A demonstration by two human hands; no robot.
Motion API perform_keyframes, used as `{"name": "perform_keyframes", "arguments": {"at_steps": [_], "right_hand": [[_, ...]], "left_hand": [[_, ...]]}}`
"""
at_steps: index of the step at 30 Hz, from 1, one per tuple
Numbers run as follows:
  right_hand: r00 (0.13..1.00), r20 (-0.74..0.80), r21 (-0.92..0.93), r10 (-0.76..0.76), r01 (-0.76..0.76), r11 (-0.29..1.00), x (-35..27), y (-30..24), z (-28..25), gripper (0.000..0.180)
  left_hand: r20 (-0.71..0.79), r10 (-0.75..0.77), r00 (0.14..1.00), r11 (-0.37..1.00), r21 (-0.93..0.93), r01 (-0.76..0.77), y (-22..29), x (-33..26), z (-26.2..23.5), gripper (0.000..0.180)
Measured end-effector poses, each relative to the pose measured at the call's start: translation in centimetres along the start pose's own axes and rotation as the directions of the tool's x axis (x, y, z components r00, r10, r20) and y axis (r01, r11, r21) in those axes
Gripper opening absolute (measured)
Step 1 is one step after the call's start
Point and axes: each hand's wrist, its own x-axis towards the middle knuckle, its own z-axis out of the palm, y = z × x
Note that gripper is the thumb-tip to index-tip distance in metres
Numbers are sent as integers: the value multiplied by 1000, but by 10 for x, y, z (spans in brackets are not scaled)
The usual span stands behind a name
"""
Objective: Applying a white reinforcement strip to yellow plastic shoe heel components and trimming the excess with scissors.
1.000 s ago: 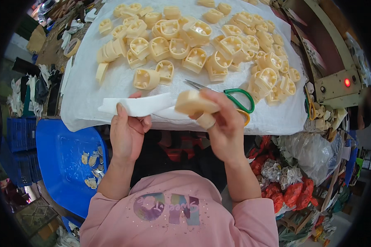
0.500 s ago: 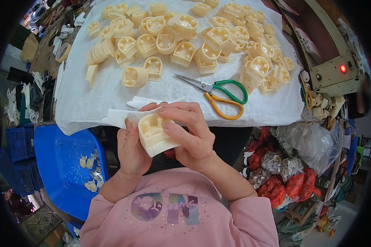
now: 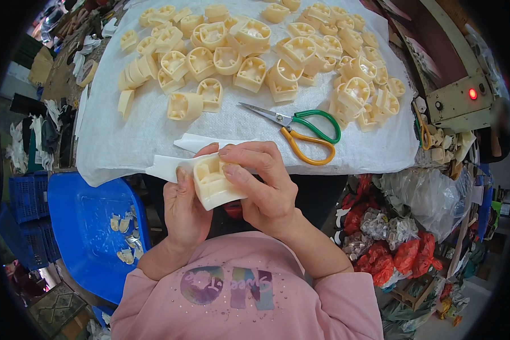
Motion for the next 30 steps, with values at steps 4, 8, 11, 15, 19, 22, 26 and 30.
{"name": "perform_keyframes", "arguments": {"at_steps": [4,8,11,15,19,22,26,30], "right_hand": [[999,-47,-132,-7,1,991,-9,5,6,44],[1000,7,-368,-23,24,929,-6,2,1,42],[998,-22,-338,-53,43,940,-10,15,3,41],[998,42,-383,39,-20,924,-5,5,-6,41],[951,288,-523,115,56,851,8,-11,-13,40],[889,394,-568,231,38,822,13,-18,-16,39],[819,472,-570,327,0,822,14,-19,-18,37],[783,494,-561,378,-45,827,10,-18,-21,36]], "left_hand": [[0,-25,1000,996,87,25,0,-2,1,52],[31,49,998,969,243,-55,-6,-1,-8,52],[68,120,990,912,387,-137,-4,3,-14,49],[-68,90,994,872,488,-45,15,4,-25,42],[-105,116,988,840,540,-42,15,1,-27,32],[-94,69,993,846,533,-9,11,3,-25,32],[-112,40,993,846,533,26,4,1,-23,31],[-105,6,994,838,543,52,-4,2,-22,32]]}}
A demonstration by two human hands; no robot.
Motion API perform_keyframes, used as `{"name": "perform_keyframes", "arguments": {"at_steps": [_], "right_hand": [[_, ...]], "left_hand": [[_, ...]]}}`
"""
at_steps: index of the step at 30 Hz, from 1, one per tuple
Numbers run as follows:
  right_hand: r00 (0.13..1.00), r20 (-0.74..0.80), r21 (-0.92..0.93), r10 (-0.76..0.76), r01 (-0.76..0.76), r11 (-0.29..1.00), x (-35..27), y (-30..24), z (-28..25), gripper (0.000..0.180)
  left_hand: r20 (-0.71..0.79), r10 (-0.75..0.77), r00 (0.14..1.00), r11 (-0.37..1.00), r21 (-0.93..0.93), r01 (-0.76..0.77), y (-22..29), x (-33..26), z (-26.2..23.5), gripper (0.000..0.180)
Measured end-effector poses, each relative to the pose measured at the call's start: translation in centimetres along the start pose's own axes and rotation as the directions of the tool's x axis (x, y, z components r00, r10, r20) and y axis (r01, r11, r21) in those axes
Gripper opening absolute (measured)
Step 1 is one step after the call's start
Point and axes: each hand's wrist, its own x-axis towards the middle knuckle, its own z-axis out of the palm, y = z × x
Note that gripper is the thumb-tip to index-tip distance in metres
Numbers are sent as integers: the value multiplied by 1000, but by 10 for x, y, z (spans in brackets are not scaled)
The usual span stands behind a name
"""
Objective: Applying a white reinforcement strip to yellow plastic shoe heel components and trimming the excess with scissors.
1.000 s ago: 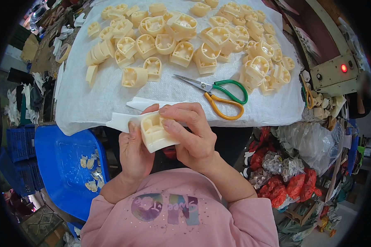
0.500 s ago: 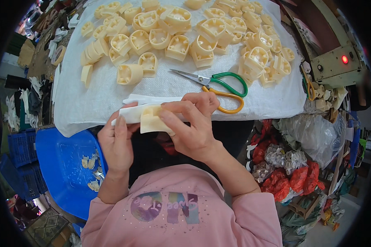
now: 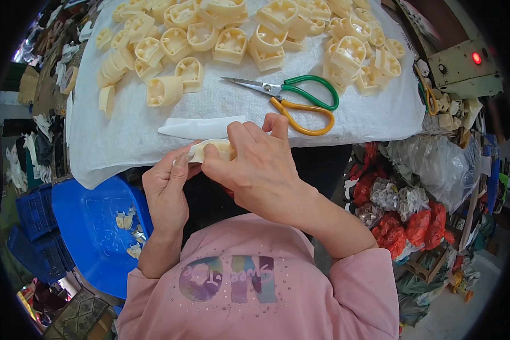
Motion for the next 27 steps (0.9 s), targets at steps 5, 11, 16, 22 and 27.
{"name": "perform_keyframes", "arguments": {"at_steps": [5,11,16,22,27], "right_hand": [[1000,6,25,-6,6,1000,-8,2,8,36],[994,-104,30,-38,41,999,-7,7,24,33],[984,-178,140,-19,45,989,-9,20,24,35],[971,-232,288,-56,124,950,-9,19,19,38],[984,-145,374,-106,154,915,-10,18,15,42]], "left_hand": [[-2,0,1000,992,130,0,-3,0,2,28],[215,182,960,599,750,-281,11,-1,5,35],[200,29,979,948,306,-90,11,5,-9,48],[626,-237,743,780,-333,530,-22,13,-21,55],[671,-285,685,677,-365,639,-17,17,-16,45]]}}
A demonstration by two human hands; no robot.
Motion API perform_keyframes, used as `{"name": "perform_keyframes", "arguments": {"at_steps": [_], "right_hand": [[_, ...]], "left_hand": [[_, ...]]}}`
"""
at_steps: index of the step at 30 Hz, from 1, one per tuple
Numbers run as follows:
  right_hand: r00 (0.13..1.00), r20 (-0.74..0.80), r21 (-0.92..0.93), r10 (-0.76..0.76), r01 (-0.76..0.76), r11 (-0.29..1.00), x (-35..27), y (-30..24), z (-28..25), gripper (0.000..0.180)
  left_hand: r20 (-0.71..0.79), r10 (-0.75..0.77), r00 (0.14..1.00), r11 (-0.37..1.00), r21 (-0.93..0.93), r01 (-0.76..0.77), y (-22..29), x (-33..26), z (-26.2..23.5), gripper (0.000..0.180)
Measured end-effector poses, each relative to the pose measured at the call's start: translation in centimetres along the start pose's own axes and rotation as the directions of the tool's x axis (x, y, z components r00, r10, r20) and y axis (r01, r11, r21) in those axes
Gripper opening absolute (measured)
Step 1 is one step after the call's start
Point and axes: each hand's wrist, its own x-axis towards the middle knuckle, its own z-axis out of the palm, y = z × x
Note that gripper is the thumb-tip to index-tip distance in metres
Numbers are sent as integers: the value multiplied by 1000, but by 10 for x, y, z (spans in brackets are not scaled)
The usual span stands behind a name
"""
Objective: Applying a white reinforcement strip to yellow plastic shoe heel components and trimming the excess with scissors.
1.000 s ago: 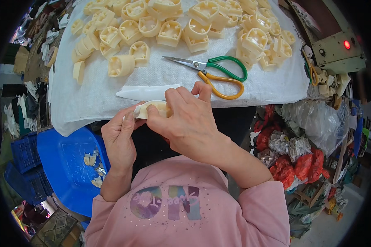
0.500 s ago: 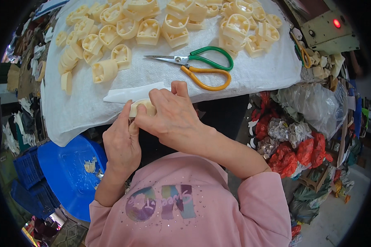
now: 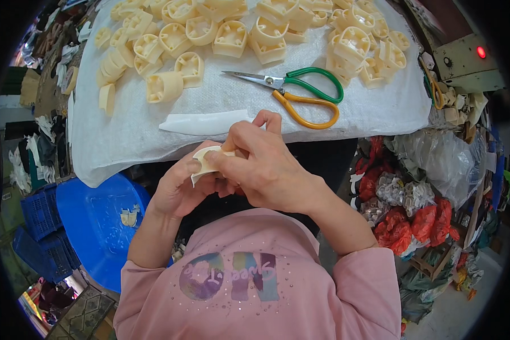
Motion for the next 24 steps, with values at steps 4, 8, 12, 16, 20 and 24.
{"name": "perform_keyframes", "arguments": {"at_steps": [4,8,12,16,20,24], "right_hand": [[999,51,20,-10,9,1000,3,-2,-2,42],[999,35,54,-2,0,999,3,-2,-5,44],[995,-94,50,32,-27,998,1,3,0,45],[994,-99,-2,50,-51,999,-3,7,-4,44],[993,-52,27,105,-104,994,-4,2,-5,42],[993,-12,78,116,-114,990,0,0,-6,43]], "left_hand": [[-61,20,998,1000,21,-19,-1,5,4,40],[-35,32,999,992,120,-27,0,8,1,46],[-96,175,980,947,289,-141,6,5,11,37],[-206,747,632,554,718,-421,-7,0,9,49],[-97,823,560,411,783,-467,-19,-6,16,21],[-56,859,509,332,817,-471,-23,-7,11,21]]}}
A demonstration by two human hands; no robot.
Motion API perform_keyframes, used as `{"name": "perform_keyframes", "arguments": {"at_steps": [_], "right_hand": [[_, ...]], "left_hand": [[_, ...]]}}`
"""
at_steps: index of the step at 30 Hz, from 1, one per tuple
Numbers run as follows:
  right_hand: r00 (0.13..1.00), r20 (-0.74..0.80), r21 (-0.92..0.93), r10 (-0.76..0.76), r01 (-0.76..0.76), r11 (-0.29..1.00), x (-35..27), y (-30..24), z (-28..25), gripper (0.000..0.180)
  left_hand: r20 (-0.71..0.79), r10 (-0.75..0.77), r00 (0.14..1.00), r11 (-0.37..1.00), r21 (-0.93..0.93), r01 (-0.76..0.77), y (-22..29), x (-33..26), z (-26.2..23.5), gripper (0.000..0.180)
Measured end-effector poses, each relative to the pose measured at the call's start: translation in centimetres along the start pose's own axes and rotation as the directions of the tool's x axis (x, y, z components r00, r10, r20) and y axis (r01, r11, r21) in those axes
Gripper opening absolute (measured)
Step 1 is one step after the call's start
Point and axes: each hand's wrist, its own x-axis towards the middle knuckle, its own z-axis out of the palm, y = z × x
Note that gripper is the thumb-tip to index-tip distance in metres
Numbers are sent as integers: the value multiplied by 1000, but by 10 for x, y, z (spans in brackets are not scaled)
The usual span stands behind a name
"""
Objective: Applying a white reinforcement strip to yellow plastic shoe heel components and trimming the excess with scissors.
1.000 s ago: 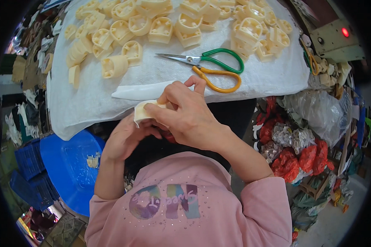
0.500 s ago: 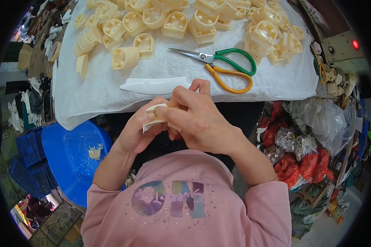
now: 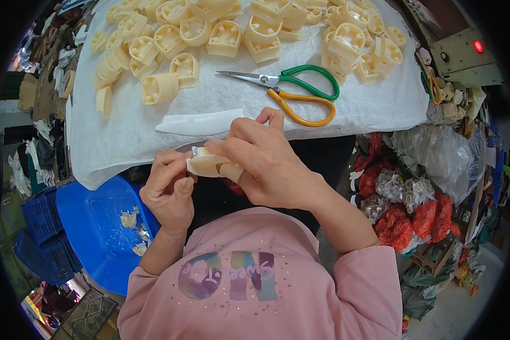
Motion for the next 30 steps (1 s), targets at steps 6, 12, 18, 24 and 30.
{"name": "perform_keyframes", "arguments": {"at_steps": [6,12,18,24,30], "right_hand": [[999,37,-94,37,-33,995,-3,-1,4,45],[996,55,-171,74,-63,983,-5,-10,5,38],[990,131,-190,59,-33,981,-6,-8,7,38],[996,81,-66,28,-22,998,-10,4,10,35],[989,127,-261,77,-41,964,-8,-8,11,31]], "left_hand": [[-36,135,990,955,271,-120,6,6,6,10],[-6,64,998,948,313,-59,9,3,5,8],[-109,-396,912,904,-221,367,12,0,8,7],[-63,-466,882,836,-359,416,15,5,11,6],[66,15,998,924,382,-39,14,2,8,6]]}}
